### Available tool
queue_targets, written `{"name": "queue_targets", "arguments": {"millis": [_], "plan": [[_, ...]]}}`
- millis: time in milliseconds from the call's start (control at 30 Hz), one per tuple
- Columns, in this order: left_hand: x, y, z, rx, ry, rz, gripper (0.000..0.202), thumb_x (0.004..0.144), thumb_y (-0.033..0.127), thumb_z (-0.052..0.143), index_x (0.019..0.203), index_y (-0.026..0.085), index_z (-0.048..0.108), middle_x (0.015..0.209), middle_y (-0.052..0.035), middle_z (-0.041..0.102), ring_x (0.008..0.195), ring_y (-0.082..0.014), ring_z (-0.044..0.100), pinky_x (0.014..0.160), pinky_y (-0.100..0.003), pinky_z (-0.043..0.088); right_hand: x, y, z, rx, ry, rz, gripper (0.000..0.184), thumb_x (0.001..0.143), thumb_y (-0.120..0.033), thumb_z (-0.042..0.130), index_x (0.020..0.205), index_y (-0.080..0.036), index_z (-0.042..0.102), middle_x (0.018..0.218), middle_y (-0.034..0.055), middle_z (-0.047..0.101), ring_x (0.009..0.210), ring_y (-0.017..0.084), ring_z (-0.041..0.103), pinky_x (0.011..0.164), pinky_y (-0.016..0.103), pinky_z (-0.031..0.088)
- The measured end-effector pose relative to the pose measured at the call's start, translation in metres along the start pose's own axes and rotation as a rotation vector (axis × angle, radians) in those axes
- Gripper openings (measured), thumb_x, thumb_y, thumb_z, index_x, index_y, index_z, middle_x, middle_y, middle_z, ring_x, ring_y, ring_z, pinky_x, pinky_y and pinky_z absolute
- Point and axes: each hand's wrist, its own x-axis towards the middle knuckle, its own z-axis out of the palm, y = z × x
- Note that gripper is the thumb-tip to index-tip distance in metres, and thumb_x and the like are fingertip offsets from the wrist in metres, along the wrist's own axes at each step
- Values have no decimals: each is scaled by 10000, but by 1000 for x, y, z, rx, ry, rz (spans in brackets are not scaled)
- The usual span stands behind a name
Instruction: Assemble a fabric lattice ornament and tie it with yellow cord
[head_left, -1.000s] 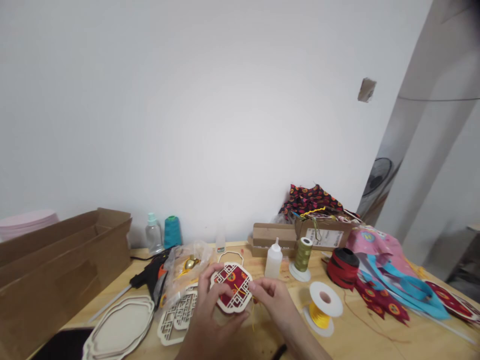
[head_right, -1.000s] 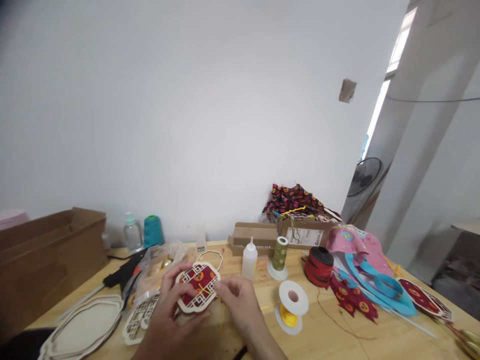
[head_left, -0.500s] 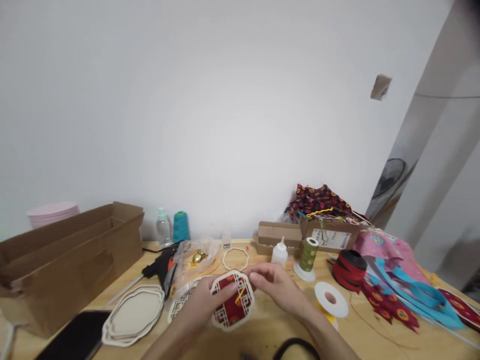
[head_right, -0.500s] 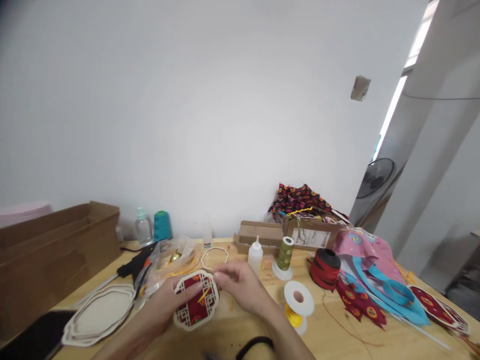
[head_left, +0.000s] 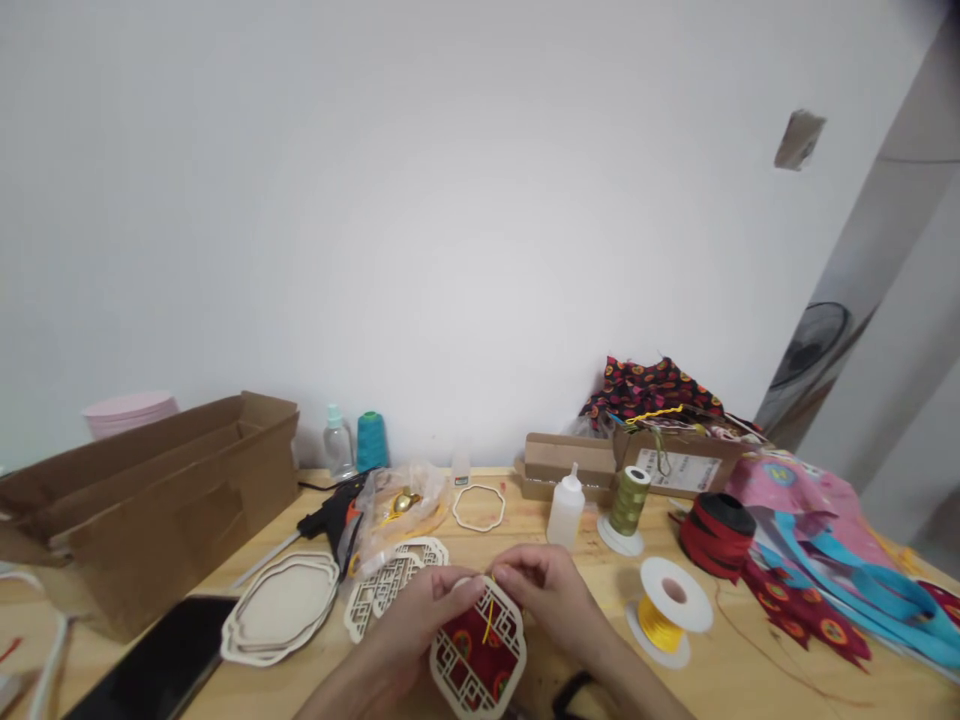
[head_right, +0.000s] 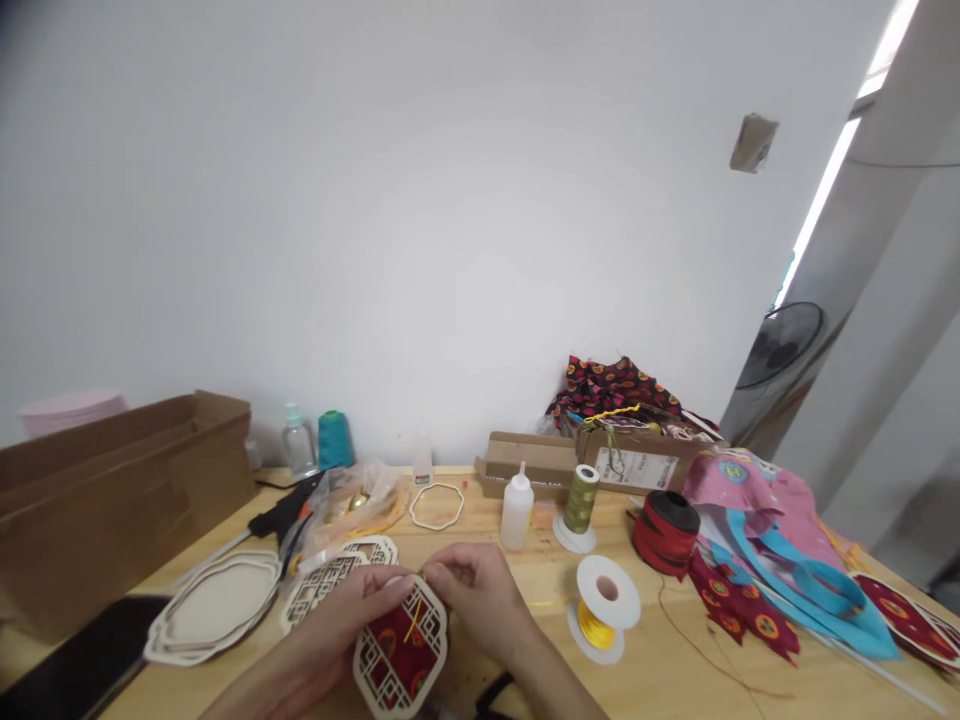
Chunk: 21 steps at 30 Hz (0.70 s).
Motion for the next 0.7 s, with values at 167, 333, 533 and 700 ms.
{"name": "queue_targets", "arguments": {"millis": [167,333,533,700], "plan": [[6,-2,-5,-100,98,113,242,677,297,653,840,117,664,688,-60,699,616,-147,618,608,-243,459,0,-1,-6,-232,217,-219,204,778,-294,523,881,-159,636,857,71,640,767,172,584,683,278,464],[10,-4,-10,-235,158,116,199,719,279,615,842,126,646,707,-55,703,625,-152,632,596,-253,471,-2,3,-6,-413,226,-360,181,772,-251,532,913,-176,618,906,74,625,837,190,566,726,301,457],[5,0,-4,-307,171,88,220,722,296,611,862,128,636,742,-65,706,677,-174,646,633,-280,488,-1,12,6,-249,194,-117,238,732,-270,560,931,-153,620,806,76,664,699,190,595,634,304,483],[4,3,2,-348,226,32,277,719,353,600,868,123,638,744,-76,707,667,-187,648,635,-311,496,-2,7,8,-130,198,-37,271,731,-296,557,935,-128,615,769,90,664,646,191,601,585,307,500]]}}
